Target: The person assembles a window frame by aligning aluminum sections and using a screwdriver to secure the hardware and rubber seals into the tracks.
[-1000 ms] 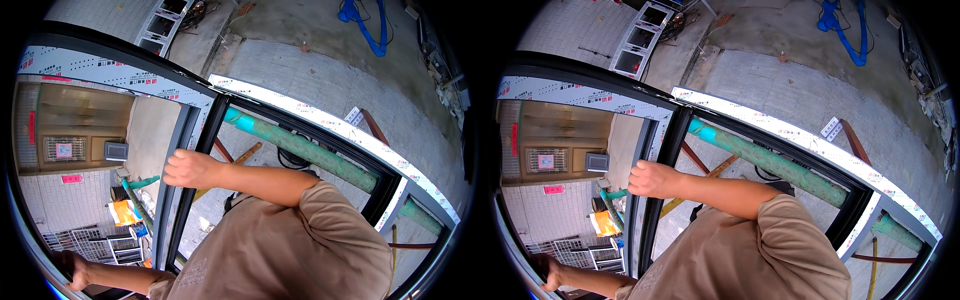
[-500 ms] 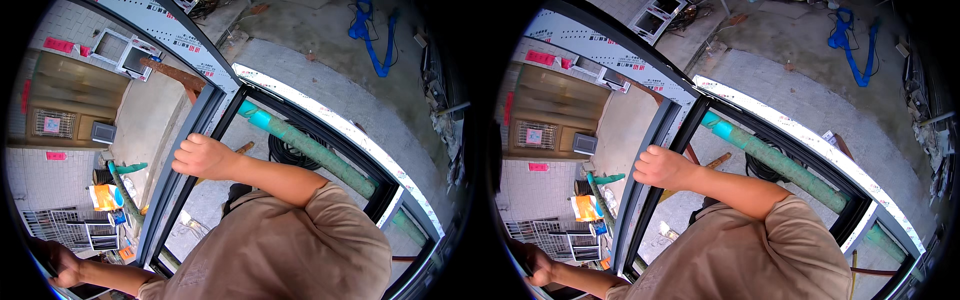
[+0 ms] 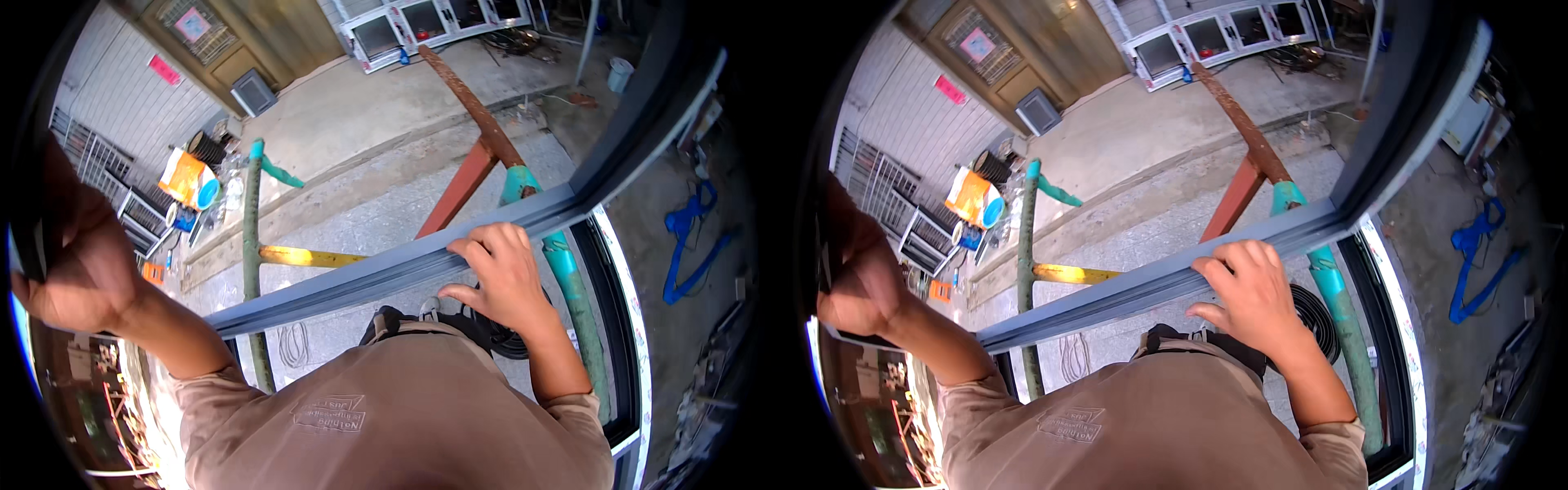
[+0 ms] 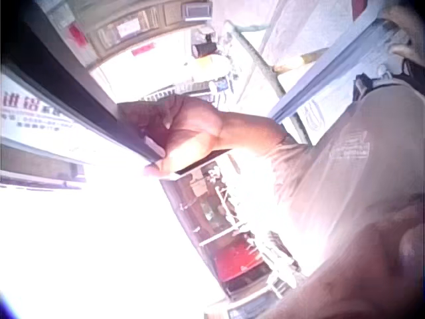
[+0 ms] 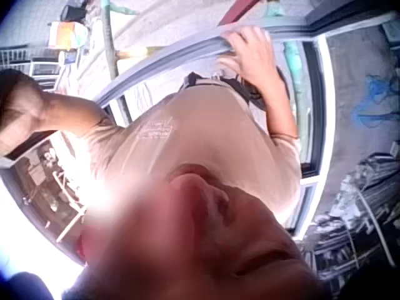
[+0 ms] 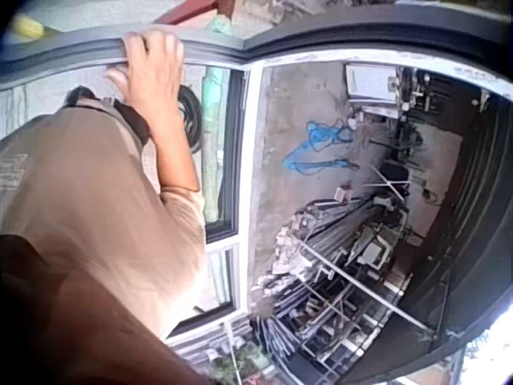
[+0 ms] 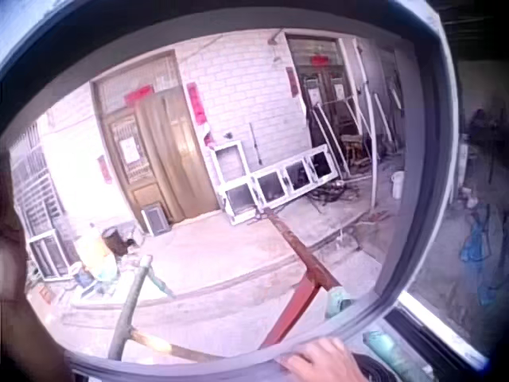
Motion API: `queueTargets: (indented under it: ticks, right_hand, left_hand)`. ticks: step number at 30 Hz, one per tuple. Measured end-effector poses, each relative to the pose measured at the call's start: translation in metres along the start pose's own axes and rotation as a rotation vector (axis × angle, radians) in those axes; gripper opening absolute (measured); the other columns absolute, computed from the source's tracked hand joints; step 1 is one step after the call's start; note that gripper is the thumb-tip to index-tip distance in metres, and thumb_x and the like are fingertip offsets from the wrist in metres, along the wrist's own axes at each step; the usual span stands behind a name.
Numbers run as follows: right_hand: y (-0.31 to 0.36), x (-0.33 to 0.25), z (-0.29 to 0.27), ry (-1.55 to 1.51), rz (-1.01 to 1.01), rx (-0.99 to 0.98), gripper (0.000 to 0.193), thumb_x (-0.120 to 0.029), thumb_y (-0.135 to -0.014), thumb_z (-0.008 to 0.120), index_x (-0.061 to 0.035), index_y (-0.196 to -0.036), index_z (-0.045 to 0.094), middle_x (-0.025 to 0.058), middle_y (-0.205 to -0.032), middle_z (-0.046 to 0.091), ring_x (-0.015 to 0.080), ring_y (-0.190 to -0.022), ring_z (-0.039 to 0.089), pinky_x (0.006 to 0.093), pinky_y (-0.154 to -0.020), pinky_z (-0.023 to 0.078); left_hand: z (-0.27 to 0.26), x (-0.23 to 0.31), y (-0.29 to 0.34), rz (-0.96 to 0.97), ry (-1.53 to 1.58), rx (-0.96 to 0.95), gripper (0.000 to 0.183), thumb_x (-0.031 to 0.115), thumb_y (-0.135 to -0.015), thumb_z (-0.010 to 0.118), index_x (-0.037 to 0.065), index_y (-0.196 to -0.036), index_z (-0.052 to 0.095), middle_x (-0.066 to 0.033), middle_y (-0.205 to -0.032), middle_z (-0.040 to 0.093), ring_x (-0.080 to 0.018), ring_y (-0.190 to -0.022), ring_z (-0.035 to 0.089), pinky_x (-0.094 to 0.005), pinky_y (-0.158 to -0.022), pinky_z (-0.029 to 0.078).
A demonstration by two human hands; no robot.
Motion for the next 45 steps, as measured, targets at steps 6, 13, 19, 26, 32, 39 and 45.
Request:
queueTargets:
  ticks: [6,13,19,26,32,39,45]
  right_hand:
    - [-0.067,-0.095,0.049,-0.12,-0.228,-0.214,0.072,-0.029,-0.069,0.101,-0.0071,-0.132,0.072,0.0135,-0.127,0.067,0.0373,-0.12,0.063,0.0498,-0.102,0.049]
    - [-0.105,-0.196,0.158,-0.114,-0.54,-0.627,0.081,-0.038,-0.085,0.095,-0.003,-0.151,0.064,0.0204,-0.149,0.064,0.0404,-0.136,0.061,0.0508,-0.114,0.049]
    - [-0.107,-0.179,0.299,-0.82,-0.15,-1.004,0.068,-0.042,-0.101,0.077,-0.0089,-0.158,0.059,0.0196,-0.148,0.071,0.0329,-0.136,0.067,0.0458,-0.111,0.053]
    - [-0.115,-0.239,0.263,-0.024,-0.212,-1.079,0.065,-0.041,-0.101,0.078,-0.0048,-0.152,0.061,0.0174,-0.138,0.074,0.0238,-0.127,0.071,0.0429,-0.103,0.056]
    - [-0.118,-0.227,0.249,-0.255,-0.58,-0.791,0.07,-0.041,-0.091,0.087,0.0018,-0.141,0.062,0.0182,-0.112,0.079,0.0299,-0.103,0.077,0.0454,-0.091,0.059]
    - [-0.114,-0.243,0.26,-0.119,-0.43,-0.888,0.073,-0.036,-0.083,0.093,0.0017,-0.138,0.063,0.0298,-0.106,0.08,0.048,-0.098,0.079,0.0517,-0.09,0.061]
    - [-0.115,-0.252,0.264,-0.036,-0.417,-1.012,0.08,-0.032,-0.085,0.092,0.0032,-0.146,0.054,0.0307,-0.11,0.079,0.0487,-0.101,0.079,0.051,-0.092,0.061]
  left_hand:
    - [-0.019,0.005,0.013,-0.14,0.203,-0.134,0.068,0.059,-0.107,0.061,0.003,-0.145,0.065,-0.0168,-0.128,0.078,-0.033,-0.139,0.068,-0.0271,-0.072,0.057]
    - [0.007,-0.004,0.031,0.07,0.117,0.109,0.078,0.07,-0.097,0.073,0.006,-0.139,0.061,-0.0074,-0.112,0.068,-0.0218,-0.111,0.068,-0.0372,-0.066,0.058]
    - [0.012,0.005,0.037,0.149,0.125,0.1,0.065,0.056,-0.098,0.075,0.003,-0.133,0.063,-0.0083,-0.108,0.072,-0.0212,-0.102,0.071,-0.0376,-0.069,0.059]
    - [0.001,0.006,0.075,0.101,-0.061,0.046,0.042,0.034,-0.098,0.079,0.0,-0.121,0.068,-0.0109,-0.105,0.077,-0.0217,-0.095,0.076,-0.0373,-0.075,0.062]
    - [-0.096,0.006,0.214,-0.091,-0.588,0.178,0.013,0.015,-0.101,0.077,0.004,-0.106,0.077,-0.0079,-0.099,0.082,-0.0219,-0.088,0.081,-0.0347,-0.079,0.063]
    - [-0.273,0.159,0.378,-0.322,-1.818,0.751,0.014,0.01,-0.097,0.082,0.004,-0.109,0.08,-0.0112,-0.096,0.082,-0.0212,-0.077,0.077,-0.0338,-0.07,0.061]
    - [-0.357,0.167,0.404,-0.647,-2.192,0.363,0.061,0.029,-0.093,0.087,0.01,-0.146,0.065,-0.0149,-0.123,0.077,-0.0373,-0.114,0.075,-0.0482,-0.099,0.06]
Point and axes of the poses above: each hand's wrist, its own y-axis away from the middle knuckle, its own z-axis out of the palm, x = y × z, the point moved 8 cm from there along -y, towards the middle knuckle
